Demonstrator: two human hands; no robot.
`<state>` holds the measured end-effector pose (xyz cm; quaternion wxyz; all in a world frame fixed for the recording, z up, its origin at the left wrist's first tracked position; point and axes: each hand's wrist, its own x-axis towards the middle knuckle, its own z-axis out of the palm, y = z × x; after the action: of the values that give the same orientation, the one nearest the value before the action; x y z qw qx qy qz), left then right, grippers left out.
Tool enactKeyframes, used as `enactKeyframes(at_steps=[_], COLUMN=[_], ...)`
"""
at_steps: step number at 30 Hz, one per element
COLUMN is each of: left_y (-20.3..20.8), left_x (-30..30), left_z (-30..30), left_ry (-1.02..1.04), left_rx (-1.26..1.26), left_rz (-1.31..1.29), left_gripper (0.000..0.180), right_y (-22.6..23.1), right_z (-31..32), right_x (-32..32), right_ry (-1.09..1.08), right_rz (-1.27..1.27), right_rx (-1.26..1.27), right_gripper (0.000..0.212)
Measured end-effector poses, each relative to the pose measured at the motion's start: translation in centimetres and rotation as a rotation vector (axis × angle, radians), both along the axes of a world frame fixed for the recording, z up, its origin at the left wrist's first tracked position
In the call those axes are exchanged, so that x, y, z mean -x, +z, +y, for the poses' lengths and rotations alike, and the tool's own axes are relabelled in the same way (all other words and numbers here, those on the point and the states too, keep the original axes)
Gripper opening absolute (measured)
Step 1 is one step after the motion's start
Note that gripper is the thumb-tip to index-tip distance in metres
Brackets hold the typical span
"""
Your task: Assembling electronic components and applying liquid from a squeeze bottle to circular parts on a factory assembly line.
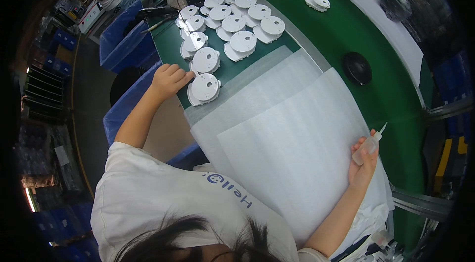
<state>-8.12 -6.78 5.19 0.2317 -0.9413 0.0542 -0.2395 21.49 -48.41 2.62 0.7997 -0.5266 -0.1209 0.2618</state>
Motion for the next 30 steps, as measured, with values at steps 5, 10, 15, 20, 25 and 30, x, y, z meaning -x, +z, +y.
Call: enactKeyframes(at_steps=[5,10,15,20,25,30], left_y=[0.2,0.5,-1.0,-0.9,-1.1,-0.7], left_x=[-0.1,-0.1,0.5,0.1,-0.3,-1.7], left_z=[1.1,0.6,0.5,0.0,0.2,-0.1], left_ry=[0.024,0.109,0.404,0.39,0.322,0.413], left_rx=[0.233,0.646,0.969,1.019,1.071,0.999], left_rz=[0.033,0.06,-0.1,-0.075,-0.091,-0.178], left_gripper=[0.021,0.02,0.035,0.041,0.042,0.048], right_y=[-0.1,-0.1,-0.2,-0.2,-0.1,0.0], right_z=[-0.1,-0.1,-0.2,-0.1,0.0,0.1], right_x=[-0.1,0.0,0.0,0.0,0.1,0.2], right_ry=[0.009,0.002,0.01,0.009,0.005,0.006], right_rz=[0.002,0.012,0.012,0.012,-0.003,0.007], right_rx=[-0.017,-0.002,-0.017,-0.018,0.004,0.0], right_gripper=[0.06,0.06,0.06,0.061,0.06,0.06])
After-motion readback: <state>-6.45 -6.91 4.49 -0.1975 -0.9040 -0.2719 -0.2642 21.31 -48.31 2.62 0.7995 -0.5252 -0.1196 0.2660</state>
